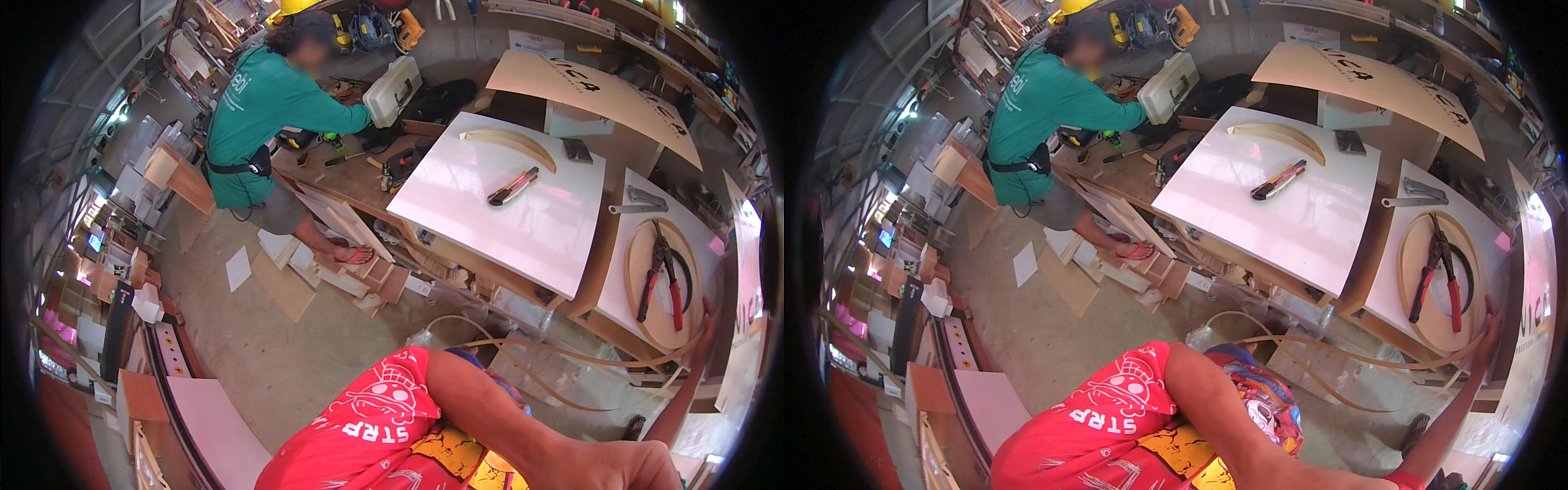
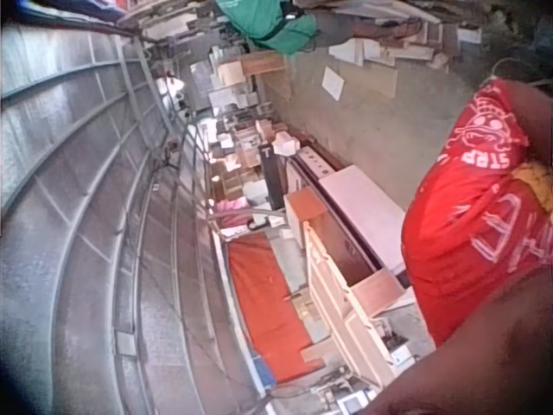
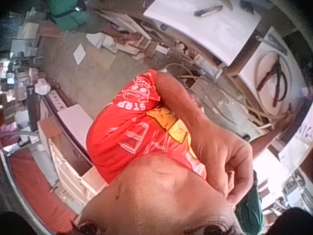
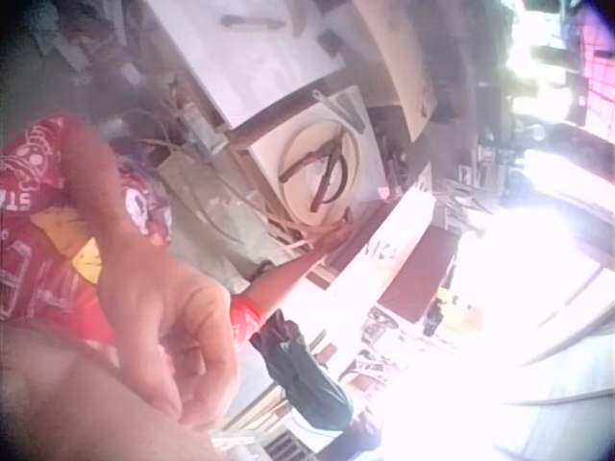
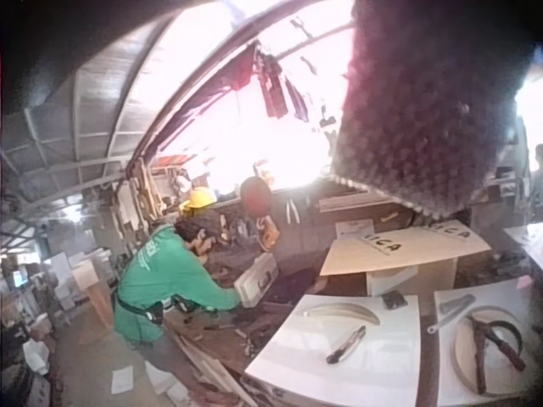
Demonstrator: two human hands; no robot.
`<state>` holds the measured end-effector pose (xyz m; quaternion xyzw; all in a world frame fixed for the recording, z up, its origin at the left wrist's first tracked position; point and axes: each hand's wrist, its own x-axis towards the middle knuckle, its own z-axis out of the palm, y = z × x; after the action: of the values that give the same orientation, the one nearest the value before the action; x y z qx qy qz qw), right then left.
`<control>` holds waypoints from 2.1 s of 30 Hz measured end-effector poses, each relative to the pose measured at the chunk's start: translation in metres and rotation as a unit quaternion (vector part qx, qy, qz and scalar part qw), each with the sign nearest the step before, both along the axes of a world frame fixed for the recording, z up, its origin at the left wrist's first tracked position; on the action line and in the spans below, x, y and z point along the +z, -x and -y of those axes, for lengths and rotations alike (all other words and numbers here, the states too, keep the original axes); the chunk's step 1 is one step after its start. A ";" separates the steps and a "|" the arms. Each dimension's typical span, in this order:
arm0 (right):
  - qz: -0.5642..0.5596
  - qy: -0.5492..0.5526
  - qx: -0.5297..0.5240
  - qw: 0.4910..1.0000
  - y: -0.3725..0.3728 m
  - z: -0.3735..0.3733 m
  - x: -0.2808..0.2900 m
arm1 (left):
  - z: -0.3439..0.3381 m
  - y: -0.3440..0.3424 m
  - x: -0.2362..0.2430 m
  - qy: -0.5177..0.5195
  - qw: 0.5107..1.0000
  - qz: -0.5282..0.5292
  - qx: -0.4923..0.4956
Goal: The person uses pliers to cut a long strip of thin wood veneer into smaller curved pieces on a workbench. They repeatedly pick up the strip, bend it, and cut sections off, placing the cut pieces on the table.
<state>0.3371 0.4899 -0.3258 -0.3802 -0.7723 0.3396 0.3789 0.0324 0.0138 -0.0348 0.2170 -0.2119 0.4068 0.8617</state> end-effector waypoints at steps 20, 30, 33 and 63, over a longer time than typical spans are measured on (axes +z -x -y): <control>-0.003 0.003 -0.005 1.000 0.001 0.000 0.003 | -0.011 0.018 0.011 0.004 0.999 -0.033 0.031; -0.043 0.011 -0.037 0.998 0.028 0.017 0.018 | -0.061 0.084 -0.113 0.209 0.714 -0.266 0.613; -0.018 0.014 -0.043 0.999 0.029 0.028 0.031 | -0.064 0.093 -0.122 0.189 0.689 -0.298 0.633; -0.032 0.029 -0.070 0.997 0.038 0.043 0.043 | -0.063 0.079 -0.126 0.106 0.653 -0.420 0.621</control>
<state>0.2988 0.4467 -0.2829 -0.4328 -0.7210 0.3470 0.4152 -0.0467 0.0765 -0.1605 0.3528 0.4013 0.7323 0.4222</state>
